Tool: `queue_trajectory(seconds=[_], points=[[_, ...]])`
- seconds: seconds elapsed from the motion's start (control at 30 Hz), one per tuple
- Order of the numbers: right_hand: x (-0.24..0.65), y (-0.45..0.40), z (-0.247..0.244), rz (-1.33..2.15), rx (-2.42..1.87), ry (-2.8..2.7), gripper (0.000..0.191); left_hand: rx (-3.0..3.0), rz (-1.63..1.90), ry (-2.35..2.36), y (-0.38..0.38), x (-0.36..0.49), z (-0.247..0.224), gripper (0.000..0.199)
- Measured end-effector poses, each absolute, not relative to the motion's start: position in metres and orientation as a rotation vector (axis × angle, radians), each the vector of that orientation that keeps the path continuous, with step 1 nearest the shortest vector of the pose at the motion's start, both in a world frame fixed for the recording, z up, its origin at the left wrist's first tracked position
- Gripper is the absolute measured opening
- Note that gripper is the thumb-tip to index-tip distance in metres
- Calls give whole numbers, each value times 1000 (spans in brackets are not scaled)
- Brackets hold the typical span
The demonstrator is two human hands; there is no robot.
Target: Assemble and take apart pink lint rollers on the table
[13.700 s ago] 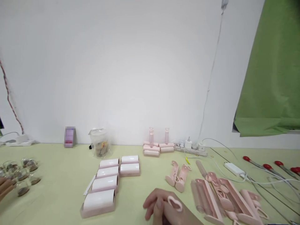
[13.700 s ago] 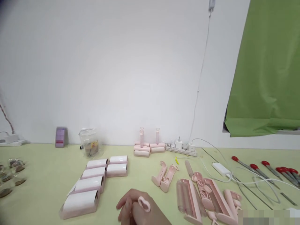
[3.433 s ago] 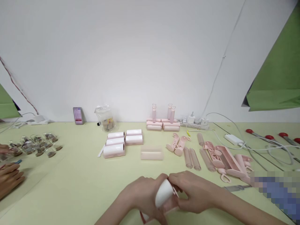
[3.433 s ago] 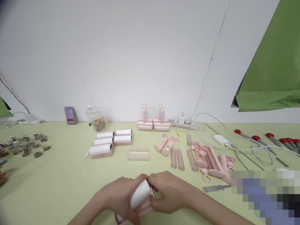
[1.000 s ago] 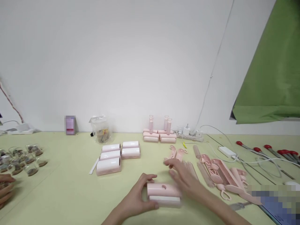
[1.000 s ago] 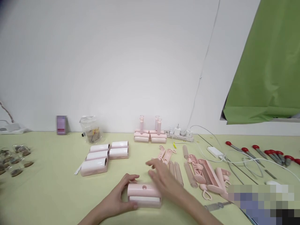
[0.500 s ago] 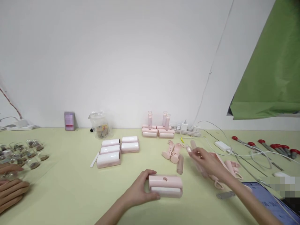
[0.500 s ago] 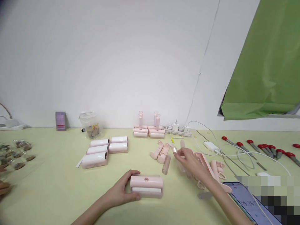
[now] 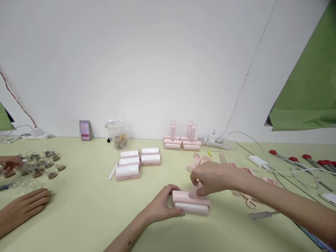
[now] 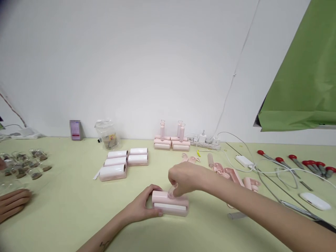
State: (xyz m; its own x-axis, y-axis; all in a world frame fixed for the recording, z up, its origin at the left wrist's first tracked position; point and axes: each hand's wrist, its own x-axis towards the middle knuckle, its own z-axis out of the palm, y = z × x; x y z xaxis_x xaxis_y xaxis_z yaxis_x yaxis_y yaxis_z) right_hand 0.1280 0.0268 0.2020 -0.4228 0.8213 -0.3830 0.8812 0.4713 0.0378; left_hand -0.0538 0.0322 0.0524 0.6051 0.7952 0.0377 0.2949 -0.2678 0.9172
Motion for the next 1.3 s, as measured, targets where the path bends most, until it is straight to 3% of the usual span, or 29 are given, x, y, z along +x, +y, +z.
queue_trajectory(seconds=[0.33, 0.57, 1.1, 1.3], points=[[122, 50, 207, -300, 1383, 2245, 38, 1816, 637, 863, 31, -56, 53, 57], [95, 38, 208, -165, 1304, 2299, 33, 1841, 646, 940, 29, -53, 56, 54], [90, 30, 207, -302, 1375, 2202, 20, 2193, 449, 1558, -15, -19, 68, 35], [75, 29, 203, -296, 1366, 2142, 20, 2019, 408, 1742, -35, 13, 72, 58]])
